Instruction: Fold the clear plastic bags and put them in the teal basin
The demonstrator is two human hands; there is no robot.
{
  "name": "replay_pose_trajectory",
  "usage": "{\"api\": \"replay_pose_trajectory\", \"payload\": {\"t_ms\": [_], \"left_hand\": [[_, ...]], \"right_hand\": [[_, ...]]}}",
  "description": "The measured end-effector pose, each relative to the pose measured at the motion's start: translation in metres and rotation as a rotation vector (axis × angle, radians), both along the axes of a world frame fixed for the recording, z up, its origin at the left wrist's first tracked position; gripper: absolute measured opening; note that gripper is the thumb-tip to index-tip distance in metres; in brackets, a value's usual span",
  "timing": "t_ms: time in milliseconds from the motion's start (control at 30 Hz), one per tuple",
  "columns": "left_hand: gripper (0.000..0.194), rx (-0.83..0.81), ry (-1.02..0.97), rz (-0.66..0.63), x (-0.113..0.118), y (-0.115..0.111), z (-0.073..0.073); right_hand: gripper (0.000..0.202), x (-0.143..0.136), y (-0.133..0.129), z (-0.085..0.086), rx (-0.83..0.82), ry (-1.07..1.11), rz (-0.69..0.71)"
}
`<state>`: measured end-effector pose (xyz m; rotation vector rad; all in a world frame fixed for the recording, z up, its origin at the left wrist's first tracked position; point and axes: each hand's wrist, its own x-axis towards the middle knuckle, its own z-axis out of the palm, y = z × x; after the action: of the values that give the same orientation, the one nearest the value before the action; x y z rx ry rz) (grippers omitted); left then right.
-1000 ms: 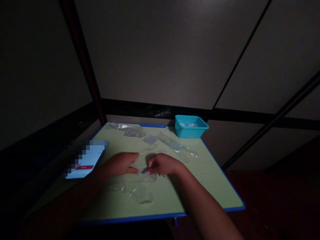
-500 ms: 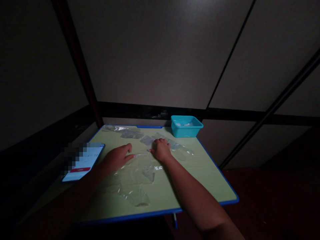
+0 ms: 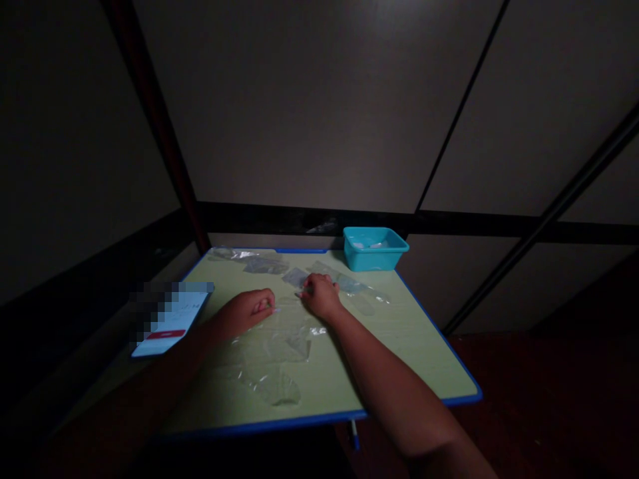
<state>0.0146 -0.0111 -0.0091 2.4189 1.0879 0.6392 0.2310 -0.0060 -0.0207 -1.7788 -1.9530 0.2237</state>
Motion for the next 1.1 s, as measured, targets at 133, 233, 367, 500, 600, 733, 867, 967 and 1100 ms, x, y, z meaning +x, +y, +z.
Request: {"api": "replay_pose_trajectory", "payload": {"t_ms": [133,233,367,500,600,733,867,967,1100], "left_hand": [[0.013,0.090,0.066,-0.053,-0.0005,0.0012,-0.0011],[0.016,0.116,0.110,-0.054,-0.0021,0.0041,-0.0028],[0.022,0.090,0.166,-0.081,-0.0040,0.0067,-0.0066],[0.024,0.072,0.170,-0.088,-0.0036,0.0064,-0.0072],[0.026,0.057,0.162,-0.072,-0.0026,0.0045,-0.0046],[0.026,0.047,0.164,-0.063,-0.0019,0.0022,-0.0022],[0.025,0.044,0.154,-0.065,-0.0021,0.0029,-0.0038],[0.024,0.034,0.147,-0.055,-0.0018,0.0039,-0.0049],[0.023,0.028,0.148,-0.049,-0.0008,0.0026,-0.0030]], "right_hand": [[0.032,0.0012,0.0017,-0.0012,0.031,-0.108,-0.071],[0.027,0.0026,0.0031,-0.0007,0.019,-0.164,-0.061],[0.018,0.0029,0.0035,0.0004,-0.006,-0.161,-0.025],[0.014,0.0030,0.0021,-0.0002,0.024,-0.200,-0.002],[0.015,0.0032,0.0000,-0.0005,0.049,-0.213,0.000],[0.013,0.0024,-0.0018,0.0005,0.059,-0.186,-0.026],[0.027,0.0015,-0.0003,0.0002,0.049,-0.161,-0.149],[0.034,0.0007,0.0015,-0.0017,0.024,-0.169,-0.173],[0.023,-0.0020,0.0022,-0.0037,-0.004,-0.159,-0.107]]}}
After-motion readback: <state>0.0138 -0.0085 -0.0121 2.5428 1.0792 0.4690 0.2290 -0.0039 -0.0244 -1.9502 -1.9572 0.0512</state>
